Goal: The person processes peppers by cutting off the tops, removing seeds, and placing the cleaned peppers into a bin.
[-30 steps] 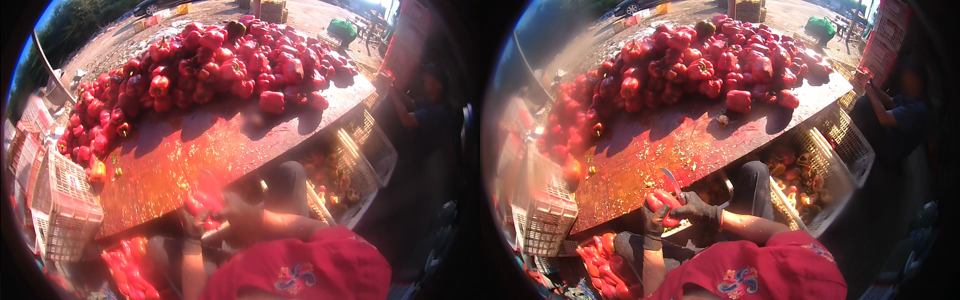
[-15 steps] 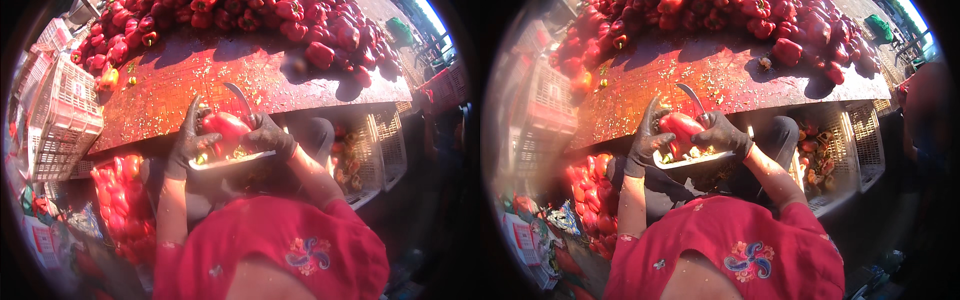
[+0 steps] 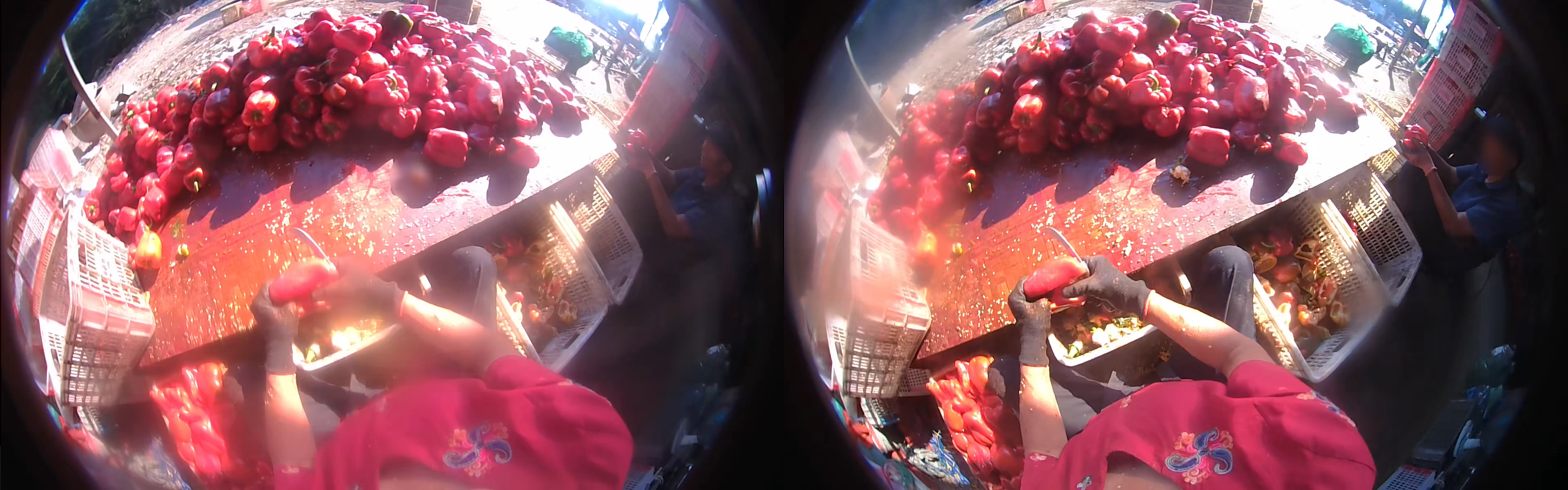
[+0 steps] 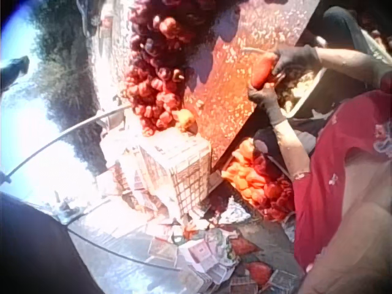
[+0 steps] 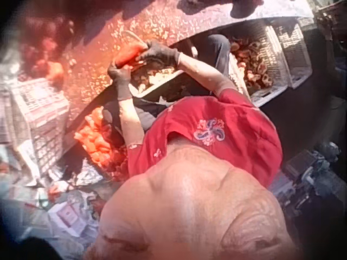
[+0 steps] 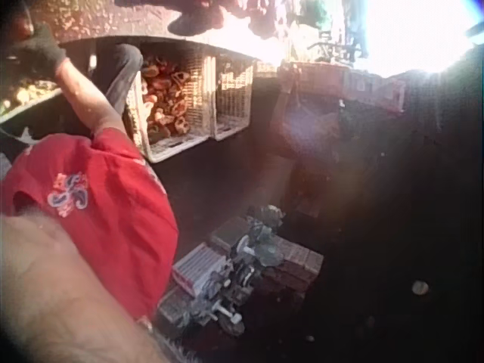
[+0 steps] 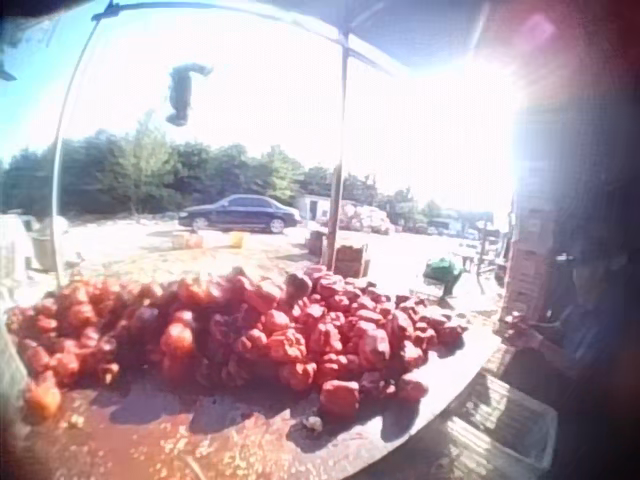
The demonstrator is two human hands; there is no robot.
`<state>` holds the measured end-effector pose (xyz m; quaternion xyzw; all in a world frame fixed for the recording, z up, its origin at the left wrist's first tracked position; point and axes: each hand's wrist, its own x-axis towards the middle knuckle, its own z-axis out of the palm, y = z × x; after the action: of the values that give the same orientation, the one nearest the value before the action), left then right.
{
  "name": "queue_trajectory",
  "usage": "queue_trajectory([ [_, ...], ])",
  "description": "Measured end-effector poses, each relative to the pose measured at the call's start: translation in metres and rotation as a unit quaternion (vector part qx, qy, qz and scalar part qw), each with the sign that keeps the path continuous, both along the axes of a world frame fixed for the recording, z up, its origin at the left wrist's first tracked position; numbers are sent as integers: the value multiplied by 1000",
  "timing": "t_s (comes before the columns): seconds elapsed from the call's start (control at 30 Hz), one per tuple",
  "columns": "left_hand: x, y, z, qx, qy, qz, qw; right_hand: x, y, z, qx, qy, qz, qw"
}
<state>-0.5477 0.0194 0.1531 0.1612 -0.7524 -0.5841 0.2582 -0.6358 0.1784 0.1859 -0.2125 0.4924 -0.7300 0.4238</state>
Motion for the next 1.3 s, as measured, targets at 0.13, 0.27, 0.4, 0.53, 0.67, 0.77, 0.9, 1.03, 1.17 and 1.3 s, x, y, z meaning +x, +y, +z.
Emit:
queue_trajectory([
  [0.13,-10,26,20,-335,-20,4,942,-11,-2,-86,-49,-35,33,998],
  [0.27,-1,28,7,-345,-18,31,938,8,-5,-75,0,-59,-47,997],
  [0.4,1,39,8,-334,-4,26,942,24,-5,-84,-23,-140,-160,977],
  [0.53,26,49,26,-54,4,97,994,5,19,-87,242,336,-295,861],
  [0.67,54,17,29,-93,-27,233,968,-5,10,-68,73,233,-195,950],
  [0.77,88,7,63,-107,-78,276,952,-16,16,-43,58,348,-135,926],
  [0.9,152,-34,68,-179,-95,340,918,-65,4,-38,348,521,-255,737],
  [1.03,189,-50,57,-219,-150,375,888,-113,9,-51,537,465,-141,689],
  [1.17,201,-49,51,-229,-182,371,881,-131,14,-109,502,555,-262,610],
  [1.3,210,-46,46,-228,-198,362,882,-92,13,-113,447,552,-183,680],
])
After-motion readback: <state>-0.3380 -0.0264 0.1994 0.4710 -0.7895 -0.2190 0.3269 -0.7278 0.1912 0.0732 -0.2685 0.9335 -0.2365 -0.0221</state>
